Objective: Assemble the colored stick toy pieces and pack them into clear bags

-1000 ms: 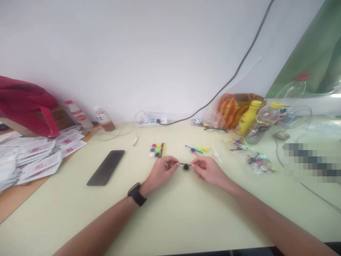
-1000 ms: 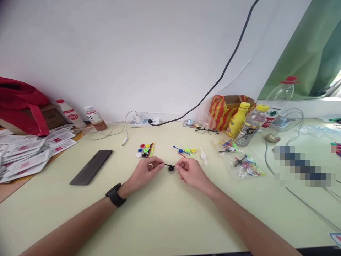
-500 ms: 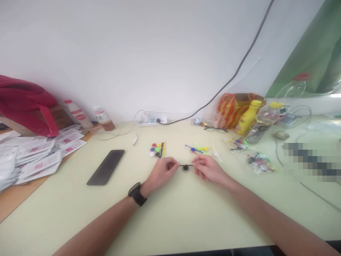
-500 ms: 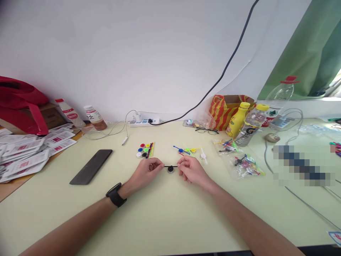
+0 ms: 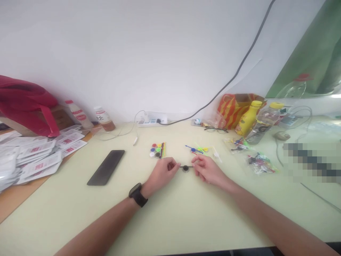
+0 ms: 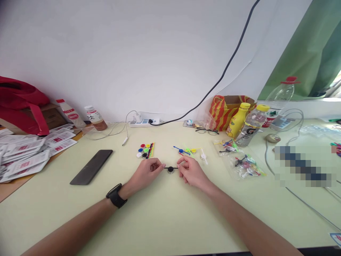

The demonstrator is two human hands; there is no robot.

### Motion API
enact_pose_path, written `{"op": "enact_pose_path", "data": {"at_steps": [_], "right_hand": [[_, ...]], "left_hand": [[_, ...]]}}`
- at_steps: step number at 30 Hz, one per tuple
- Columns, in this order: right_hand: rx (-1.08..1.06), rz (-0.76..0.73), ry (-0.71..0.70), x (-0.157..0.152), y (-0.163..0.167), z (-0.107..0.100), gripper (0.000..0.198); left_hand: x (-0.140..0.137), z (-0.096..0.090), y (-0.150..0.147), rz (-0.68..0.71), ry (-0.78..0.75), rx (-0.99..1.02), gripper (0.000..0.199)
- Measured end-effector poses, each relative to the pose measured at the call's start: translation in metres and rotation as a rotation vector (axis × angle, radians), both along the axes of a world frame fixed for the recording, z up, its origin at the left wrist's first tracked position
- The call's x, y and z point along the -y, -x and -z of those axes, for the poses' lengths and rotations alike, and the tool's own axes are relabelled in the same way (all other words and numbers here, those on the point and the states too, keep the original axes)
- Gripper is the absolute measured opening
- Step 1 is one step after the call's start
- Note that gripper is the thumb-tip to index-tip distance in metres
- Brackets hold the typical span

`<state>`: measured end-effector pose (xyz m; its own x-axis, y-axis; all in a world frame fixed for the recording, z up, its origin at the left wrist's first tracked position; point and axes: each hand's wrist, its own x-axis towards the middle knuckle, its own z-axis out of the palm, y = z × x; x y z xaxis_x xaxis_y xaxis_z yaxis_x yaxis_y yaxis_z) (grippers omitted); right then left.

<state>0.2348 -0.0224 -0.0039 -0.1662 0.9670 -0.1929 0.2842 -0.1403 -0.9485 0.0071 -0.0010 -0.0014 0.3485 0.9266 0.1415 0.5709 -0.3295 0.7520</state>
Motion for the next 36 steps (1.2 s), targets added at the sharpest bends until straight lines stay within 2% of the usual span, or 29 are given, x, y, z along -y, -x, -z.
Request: {"op": "enact_pose_path", "data": {"at_steps": [8,21,25,27,31,36], "right_hand": [[0.046,0.020,0.028,-0.002,0.000,-0.001,0.007],[0.025,-0.008,-0.038,-0.005,0.000,0.006,0.007],[0.029,-0.006,-0.104,-0.002,0.000,0.007,0.007],[0.034,-0.008,-0.105,-0.001,0.001,0.006,0.008],[0.019,-0.014,-0.089,-0.001,0.000,0.006,0.009],[0.031,-0.023,-0.113,0.001,0.000,0.005,0.010]], "left_hand": [[-0.002,-0.008,-0.003,-0.023,0.057,-0.089,0.041],[-0.005,-0.006,-0.001,0.007,-0.006,-0.206,0.041],[0.000,-0.004,0.002,0.026,-0.115,-0.162,0.027],[0.005,-0.003,0.002,0.091,-0.216,-0.144,0.020],[0.013,-0.003,-0.001,0.302,-0.398,-0.188,0.037],[0.015,-0.003,-0.003,0.305,-0.369,-0.196,0.039]]}}
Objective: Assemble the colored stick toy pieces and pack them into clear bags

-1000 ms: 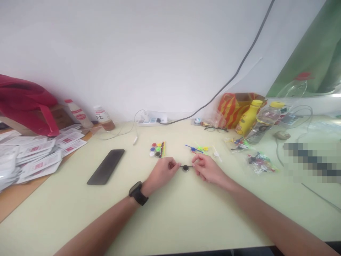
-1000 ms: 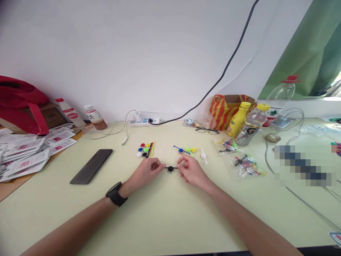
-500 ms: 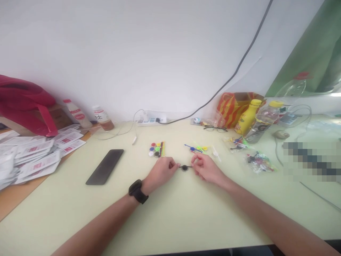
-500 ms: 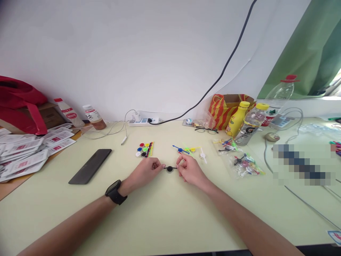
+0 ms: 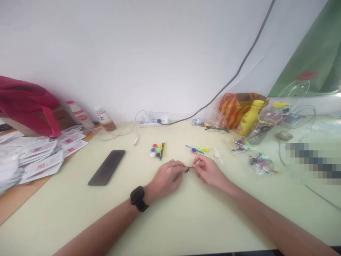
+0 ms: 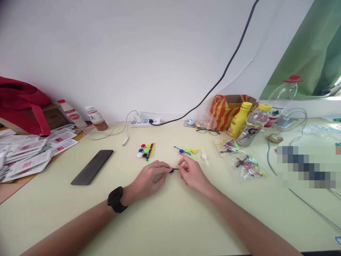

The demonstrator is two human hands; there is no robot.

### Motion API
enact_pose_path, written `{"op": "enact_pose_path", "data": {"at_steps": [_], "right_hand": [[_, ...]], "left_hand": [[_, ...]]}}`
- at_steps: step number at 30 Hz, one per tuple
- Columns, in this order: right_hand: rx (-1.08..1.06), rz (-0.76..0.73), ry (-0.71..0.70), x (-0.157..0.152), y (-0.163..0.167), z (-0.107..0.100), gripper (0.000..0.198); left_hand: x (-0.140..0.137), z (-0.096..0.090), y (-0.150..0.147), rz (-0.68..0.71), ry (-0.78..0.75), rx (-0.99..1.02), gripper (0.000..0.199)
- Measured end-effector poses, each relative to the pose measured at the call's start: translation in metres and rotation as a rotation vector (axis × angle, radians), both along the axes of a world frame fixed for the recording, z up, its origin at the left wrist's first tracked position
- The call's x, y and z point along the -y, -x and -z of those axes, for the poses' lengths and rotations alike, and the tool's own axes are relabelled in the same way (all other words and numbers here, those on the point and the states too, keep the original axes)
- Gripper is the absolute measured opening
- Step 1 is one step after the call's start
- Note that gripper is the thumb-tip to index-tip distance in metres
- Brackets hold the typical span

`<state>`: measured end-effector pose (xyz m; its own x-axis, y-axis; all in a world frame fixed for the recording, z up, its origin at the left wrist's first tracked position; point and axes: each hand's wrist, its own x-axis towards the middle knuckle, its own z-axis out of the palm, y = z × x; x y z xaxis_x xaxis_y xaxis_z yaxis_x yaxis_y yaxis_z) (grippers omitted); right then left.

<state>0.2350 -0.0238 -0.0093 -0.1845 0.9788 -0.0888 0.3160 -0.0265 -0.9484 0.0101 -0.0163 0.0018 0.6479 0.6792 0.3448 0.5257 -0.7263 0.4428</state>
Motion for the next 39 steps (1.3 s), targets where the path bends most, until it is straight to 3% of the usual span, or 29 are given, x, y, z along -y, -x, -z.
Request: {"op": "enact_pose_path", "data": {"at_steps": [4,10,16,21,25,29,32,39], "right_hand": [[0.074,0.002,-0.080,0.004,-0.001,-0.001,0.011],[0.377,-0.011,-0.290,0.009,-0.003,-0.007,0.012],[0.579,-0.098,-0.442,0.013,-0.003,-0.010,0.021],[0.485,-0.067,-0.436,0.013,-0.003,-0.011,0.019],[0.383,0.044,-0.359,0.013,-0.003,-0.018,0.024],[0.022,-0.066,-0.173,0.012,-0.007,-0.031,0.059],[-0.167,0.008,-0.185,0.010,-0.011,-0.038,0.064],[-0.044,0.114,-0.267,0.004,-0.019,-0.040,0.053]], "left_hand": [[-0.003,-0.001,0.001,0.007,0.056,0.066,0.035],[-0.004,-0.001,0.000,0.019,0.137,0.122,0.025],[0.000,-0.004,0.002,-0.007,0.203,0.160,0.032],[0.000,-0.005,0.006,-0.097,0.277,0.249,0.049],[-0.002,-0.006,0.008,-0.133,0.293,0.303,0.043],[-0.002,-0.008,0.008,-0.180,0.253,0.371,0.034],[-0.003,-0.009,0.008,-0.215,0.220,0.398,0.030],[-0.003,-0.010,0.008,-0.212,0.206,0.397,0.028]]}}
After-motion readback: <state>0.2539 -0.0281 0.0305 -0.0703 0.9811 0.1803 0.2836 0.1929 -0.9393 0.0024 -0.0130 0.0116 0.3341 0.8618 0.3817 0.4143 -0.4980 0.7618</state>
